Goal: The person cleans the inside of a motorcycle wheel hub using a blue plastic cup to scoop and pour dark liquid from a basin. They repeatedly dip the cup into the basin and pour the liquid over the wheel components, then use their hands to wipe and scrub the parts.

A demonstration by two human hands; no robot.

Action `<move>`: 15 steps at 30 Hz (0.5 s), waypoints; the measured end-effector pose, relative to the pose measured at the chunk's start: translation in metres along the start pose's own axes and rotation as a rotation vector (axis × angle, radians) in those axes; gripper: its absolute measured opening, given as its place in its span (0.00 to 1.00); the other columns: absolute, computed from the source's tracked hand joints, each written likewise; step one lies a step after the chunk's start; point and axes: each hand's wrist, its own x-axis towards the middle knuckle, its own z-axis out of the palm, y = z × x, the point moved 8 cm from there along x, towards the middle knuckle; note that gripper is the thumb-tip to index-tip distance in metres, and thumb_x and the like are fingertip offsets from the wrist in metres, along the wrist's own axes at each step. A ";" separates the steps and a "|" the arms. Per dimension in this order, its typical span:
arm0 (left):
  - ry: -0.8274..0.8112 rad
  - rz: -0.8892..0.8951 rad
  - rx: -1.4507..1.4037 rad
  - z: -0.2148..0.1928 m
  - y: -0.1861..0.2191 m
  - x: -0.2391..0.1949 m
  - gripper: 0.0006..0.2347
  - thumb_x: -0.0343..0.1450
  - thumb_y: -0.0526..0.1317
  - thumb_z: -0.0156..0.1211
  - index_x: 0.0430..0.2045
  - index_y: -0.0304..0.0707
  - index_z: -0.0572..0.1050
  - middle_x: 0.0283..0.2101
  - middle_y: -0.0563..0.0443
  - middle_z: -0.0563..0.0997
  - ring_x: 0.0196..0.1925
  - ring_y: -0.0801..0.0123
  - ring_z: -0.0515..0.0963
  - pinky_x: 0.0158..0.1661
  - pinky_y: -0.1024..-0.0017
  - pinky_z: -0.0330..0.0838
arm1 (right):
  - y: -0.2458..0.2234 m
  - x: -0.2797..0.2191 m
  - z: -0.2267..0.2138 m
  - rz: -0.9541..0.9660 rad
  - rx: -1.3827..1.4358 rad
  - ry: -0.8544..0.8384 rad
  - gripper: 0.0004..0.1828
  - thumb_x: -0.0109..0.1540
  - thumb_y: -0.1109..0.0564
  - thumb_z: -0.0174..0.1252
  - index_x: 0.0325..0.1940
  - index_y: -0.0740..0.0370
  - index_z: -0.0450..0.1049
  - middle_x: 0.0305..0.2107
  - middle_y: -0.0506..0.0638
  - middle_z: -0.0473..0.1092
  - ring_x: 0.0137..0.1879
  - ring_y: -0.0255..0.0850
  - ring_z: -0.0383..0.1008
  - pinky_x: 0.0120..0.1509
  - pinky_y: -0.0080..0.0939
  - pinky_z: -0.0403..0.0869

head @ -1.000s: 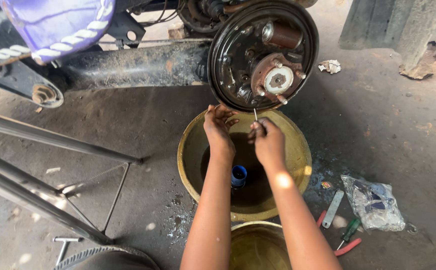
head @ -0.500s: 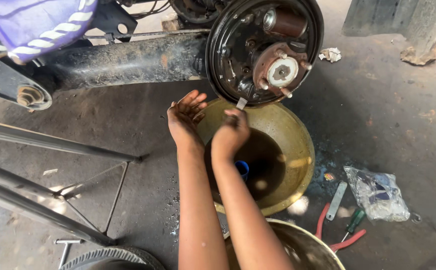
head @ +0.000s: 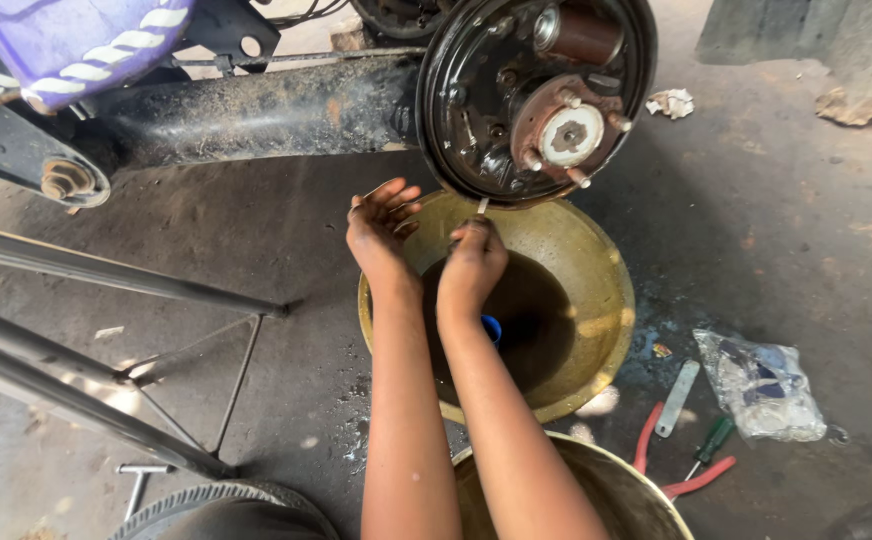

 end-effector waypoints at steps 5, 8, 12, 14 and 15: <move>0.049 -0.004 -0.056 -0.002 0.001 -0.001 0.23 0.78 0.49 0.33 0.38 0.32 0.79 0.35 0.44 0.85 0.33 0.67 0.78 0.36 0.70 0.68 | 0.005 0.010 0.002 -0.067 -0.028 -0.080 0.15 0.66 0.58 0.46 0.25 0.63 0.67 0.21 0.44 0.66 0.28 0.33 0.62 0.34 0.35 0.63; 0.044 -0.003 -0.082 -0.005 0.004 0.000 0.23 0.78 0.49 0.33 0.37 0.32 0.79 0.34 0.44 0.85 0.32 0.67 0.78 0.36 0.70 0.68 | 0.008 0.004 0.006 -0.141 -0.170 -0.101 0.16 0.65 0.58 0.46 0.24 0.64 0.68 0.20 0.45 0.66 0.28 0.33 0.63 0.35 0.36 0.65; 0.057 0.043 -0.116 -0.013 0.017 0.004 0.23 0.78 0.49 0.33 0.37 0.32 0.78 0.35 0.45 0.85 0.32 0.67 0.78 0.36 0.69 0.69 | 0.012 -0.007 0.032 -0.205 -0.503 -0.214 0.12 0.64 0.56 0.51 0.30 0.64 0.72 0.20 0.43 0.67 0.26 0.32 0.66 0.35 0.35 0.67; 0.120 0.001 -0.117 -0.025 0.021 -0.001 0.22 0.78 0.49 0.32 0.38 0.33 0.78 0.35 0.46 0.84 0.33 0.67 0.79 0.37 0.69 0.69 | 0.002 0.001 0.021 -0.154 -0.325 -0.167 0.14 0.64 0.57 0.50 0.26 0.65 0.70 0.20 0.43 0.66 0.26 0.32 0.63 0.32 0.36 0.65; 0.149 -0.014 -0.118 -0.029 0.025 0.000 0.22 0.78 0.49 0.32 0.38 0.34 0.78 0.35 0.46 0.84 0.33 0.67 0.79 0.37 0.70 0.69 | -0.004 0.005 0.020 -0.131 -0.231 -0.147 0.15 0.64 0.58 0.50 0.24 0.66 0.69 0.20 0.43 0.66 0.26 0.32 0.61 0.31 0.36 0.63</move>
